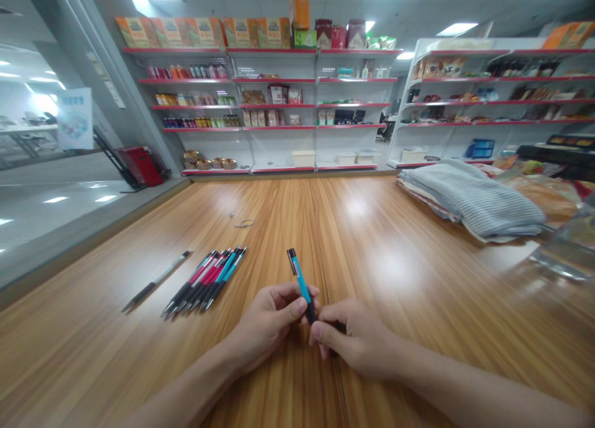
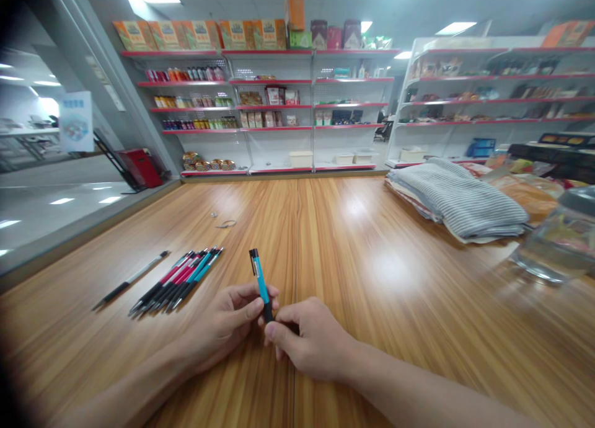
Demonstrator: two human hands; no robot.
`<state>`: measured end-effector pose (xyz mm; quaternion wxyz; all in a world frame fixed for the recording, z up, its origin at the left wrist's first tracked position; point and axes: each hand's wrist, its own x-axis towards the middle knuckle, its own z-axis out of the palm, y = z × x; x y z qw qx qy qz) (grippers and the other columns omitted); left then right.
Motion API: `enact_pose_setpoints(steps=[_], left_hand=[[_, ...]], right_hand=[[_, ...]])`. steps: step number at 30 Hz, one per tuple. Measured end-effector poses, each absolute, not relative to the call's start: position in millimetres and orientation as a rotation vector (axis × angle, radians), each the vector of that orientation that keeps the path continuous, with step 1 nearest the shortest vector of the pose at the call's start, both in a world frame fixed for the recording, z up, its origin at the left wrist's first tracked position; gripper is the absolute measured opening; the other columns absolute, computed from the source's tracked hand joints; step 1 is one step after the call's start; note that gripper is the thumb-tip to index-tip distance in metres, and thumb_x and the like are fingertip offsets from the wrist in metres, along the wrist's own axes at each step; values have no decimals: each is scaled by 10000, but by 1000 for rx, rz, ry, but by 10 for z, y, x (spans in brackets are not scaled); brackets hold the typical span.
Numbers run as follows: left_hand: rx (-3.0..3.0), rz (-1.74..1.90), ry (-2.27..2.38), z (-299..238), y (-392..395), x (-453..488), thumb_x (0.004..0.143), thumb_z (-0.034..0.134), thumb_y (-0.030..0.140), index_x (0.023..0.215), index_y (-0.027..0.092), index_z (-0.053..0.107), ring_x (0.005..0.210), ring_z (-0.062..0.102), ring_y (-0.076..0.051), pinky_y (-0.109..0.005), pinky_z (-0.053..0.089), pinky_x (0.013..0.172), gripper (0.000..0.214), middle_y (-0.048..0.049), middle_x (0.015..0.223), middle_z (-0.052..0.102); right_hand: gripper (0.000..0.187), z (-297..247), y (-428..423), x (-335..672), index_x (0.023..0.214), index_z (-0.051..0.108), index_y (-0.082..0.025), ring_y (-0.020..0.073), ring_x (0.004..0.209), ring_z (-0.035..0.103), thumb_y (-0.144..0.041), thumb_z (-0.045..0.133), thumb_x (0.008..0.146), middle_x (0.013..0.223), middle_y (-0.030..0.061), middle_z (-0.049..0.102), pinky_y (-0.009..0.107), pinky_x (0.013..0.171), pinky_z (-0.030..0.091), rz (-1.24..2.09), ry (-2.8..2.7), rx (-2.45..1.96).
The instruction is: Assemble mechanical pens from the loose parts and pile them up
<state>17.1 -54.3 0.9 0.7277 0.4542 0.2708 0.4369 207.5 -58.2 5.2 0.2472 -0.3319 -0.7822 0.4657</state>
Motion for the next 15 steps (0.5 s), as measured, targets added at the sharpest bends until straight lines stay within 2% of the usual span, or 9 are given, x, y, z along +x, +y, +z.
enact_pose_setpoints(steps=[6, 9, 12, 15], left_hand=[[1030, 983, 625, 1, -543, 169, 842, 635, 248, 918, 111, 642, 624, 533, -104, -240, 428, 596, 156, -59, 792, 610], [1045, 985, 669, -9, -542, 177, 820, 663, 272, 881, 110, 621, 591, 522, -97, -231, 419, 575, 178, -40, 737, 589], [1083, 1030, 695, -16, -548, 194, 830, 651, 296, 854, 114, 594, 639, 536, -108, -240, 437, 618, 192, -34, 739, 573], [1166, 1064, 732, 10, -570, 214, 871, 592, 323, 860, 126, 574, 699, 552, -128, -258, 453, 671, 198, -38, 754, 576]], right_hand=[[315, 33, -577, 2073, 799, 646, -144, 97, 573, 578, -318, 432, 950, 650, 13, 639, 188, 556, 422, 1280, -2116, -898], [326, 45, -576, 2076, 755, 635, -141, 87, 544, 547, -320, 441, 946, 627, 6, 620, 188, 530, 397, 1256, -2126, -916], [350, 78, -567, 2074, 673, 598, -135, 81, 524, 505, -339, 477, 930, 586, 1, 582, 194, 504, 360, 1196, -2073, -961], [304, 100, -550, 2067, 759, 591, -133, 87, 555, 520, -375, 501, 920, 640, 7, 595, 198, 517, 383, 1251, -1875, -950]])
